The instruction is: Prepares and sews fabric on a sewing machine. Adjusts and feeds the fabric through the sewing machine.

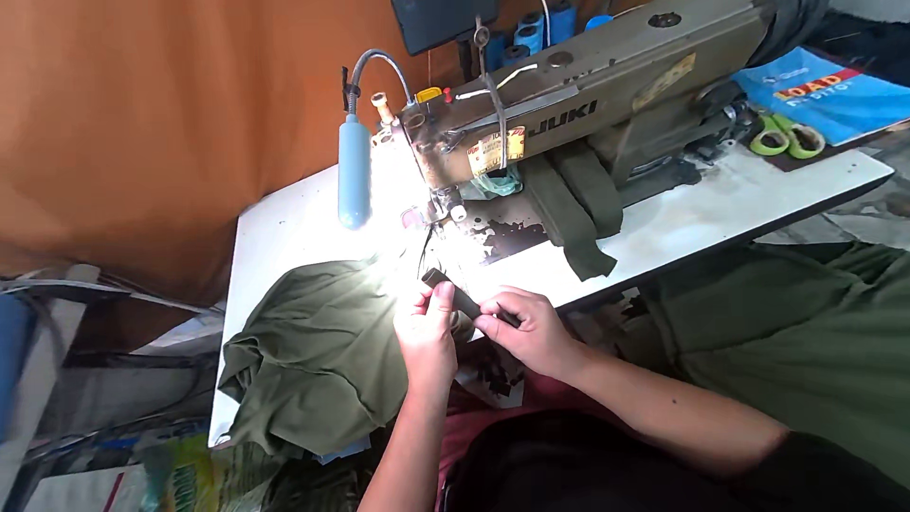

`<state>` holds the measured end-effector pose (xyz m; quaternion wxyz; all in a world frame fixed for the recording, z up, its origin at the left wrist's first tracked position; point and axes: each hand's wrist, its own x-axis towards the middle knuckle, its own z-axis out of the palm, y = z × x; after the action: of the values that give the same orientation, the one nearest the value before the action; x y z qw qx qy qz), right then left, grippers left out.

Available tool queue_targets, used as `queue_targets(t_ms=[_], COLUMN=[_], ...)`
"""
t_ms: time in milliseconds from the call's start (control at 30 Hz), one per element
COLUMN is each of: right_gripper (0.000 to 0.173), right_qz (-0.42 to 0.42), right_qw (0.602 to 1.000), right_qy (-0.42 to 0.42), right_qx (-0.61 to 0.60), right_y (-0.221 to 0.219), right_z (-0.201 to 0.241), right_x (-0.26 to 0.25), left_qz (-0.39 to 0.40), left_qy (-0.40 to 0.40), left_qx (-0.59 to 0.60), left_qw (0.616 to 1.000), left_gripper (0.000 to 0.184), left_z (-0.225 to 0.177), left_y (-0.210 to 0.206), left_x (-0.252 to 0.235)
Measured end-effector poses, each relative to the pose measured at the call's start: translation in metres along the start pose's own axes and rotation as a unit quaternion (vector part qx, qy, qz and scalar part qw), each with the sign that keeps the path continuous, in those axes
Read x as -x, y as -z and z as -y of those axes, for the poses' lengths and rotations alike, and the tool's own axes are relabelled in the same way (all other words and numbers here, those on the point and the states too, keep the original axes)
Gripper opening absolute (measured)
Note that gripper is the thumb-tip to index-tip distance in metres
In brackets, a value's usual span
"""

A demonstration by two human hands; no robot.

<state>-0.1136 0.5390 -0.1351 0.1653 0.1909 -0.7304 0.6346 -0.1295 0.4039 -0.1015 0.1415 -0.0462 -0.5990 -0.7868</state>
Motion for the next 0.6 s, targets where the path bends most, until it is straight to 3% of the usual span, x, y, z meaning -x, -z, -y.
queue_targets(t_ms=[233, 467, 600], right_gripper=[0.015, 0.010, 0.009], right_qz=[-0.009, -0.024, 0.097], right_qw=[0.997, 0.982, 0.960], right_qy=[-0.079, -0.181, -0.262], right_qx=[-0.015, -0.050, -0.013], right_y=[0.000, -0.003, 0.008], right_z=[-0.003, -0.003, -0.003], right_x=[0.005, 0.009, -0.006], left_qz=[0.000, 0.016, 0.088], left_qy=[0.107, 0.135, 0.134], left_qx=[0.035, 0.034, -0.016], left_qw=[0.994, 0.990, 0.987], left_gripper=[0.023, 0.020, 0.022], left_z=[0.001, 0.006, 0.006], left_y=[0.004, 0.015, 0.030], left_x=[-0.004, -0.011, -0.029])
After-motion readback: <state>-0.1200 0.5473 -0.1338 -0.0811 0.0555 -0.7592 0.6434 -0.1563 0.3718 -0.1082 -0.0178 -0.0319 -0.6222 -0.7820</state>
